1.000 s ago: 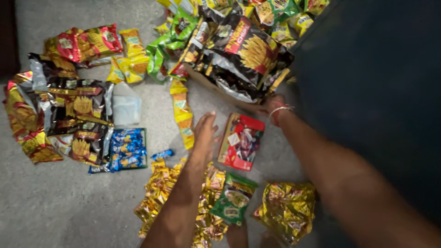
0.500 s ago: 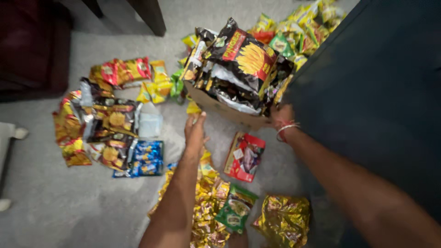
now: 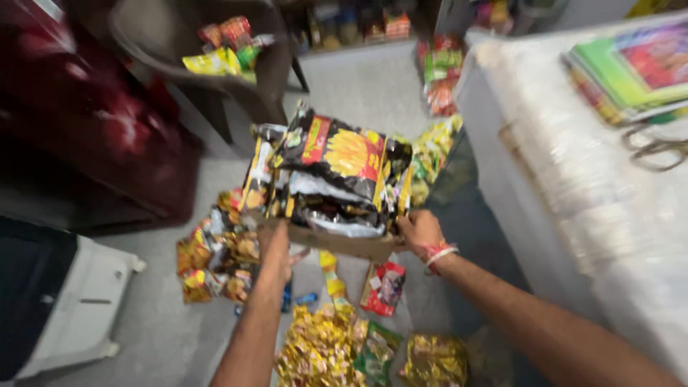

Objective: The person organizes various items on a table covered with newspapers. They fold a cloth bag, stack newspapers, and arrange plastic bottles. They then pick up multiple snack packets from the floor and place them into a cardboard box on the table.

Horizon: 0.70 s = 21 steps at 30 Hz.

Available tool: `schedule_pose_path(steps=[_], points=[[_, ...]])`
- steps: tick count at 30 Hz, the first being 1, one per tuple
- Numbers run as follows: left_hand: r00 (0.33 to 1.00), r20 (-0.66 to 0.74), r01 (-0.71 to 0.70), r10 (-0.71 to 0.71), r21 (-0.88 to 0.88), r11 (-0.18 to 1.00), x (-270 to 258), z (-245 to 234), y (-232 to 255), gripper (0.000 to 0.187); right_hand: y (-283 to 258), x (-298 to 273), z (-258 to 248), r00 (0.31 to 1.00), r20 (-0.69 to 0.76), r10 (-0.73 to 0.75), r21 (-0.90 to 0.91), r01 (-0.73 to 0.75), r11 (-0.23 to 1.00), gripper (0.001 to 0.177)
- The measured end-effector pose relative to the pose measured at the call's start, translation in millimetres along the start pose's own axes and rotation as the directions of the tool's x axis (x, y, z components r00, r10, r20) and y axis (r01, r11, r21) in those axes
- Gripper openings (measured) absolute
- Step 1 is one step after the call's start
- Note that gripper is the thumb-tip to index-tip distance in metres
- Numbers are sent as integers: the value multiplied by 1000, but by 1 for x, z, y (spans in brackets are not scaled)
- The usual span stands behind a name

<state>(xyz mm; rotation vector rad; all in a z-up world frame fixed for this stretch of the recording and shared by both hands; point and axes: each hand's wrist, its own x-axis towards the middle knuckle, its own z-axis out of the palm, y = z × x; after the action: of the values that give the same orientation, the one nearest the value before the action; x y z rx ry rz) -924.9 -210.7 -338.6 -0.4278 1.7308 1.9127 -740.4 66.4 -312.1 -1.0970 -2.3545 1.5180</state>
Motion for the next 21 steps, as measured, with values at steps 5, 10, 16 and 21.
schedule_pose_path(steps=[5,10,16,21], points=[[989,-68,-127,130,48,991,-120,-4,91,60,-102,-72,-67,996,49,-77,-14,78,997,39],[953,-88,-292,289,-23,956,-193,8,157,63,-185,-151,-139,991,127,-36,82,25,996,38],[814,62,-573,577,-75,816,-237,44,223,42,-246,-219,-214,995,21,-102,240,94,966,36],[847,191,-505,497,-7,863,-312,111,281,36,-271,-267,-285,964,-170,-202,106,222,969,47]])
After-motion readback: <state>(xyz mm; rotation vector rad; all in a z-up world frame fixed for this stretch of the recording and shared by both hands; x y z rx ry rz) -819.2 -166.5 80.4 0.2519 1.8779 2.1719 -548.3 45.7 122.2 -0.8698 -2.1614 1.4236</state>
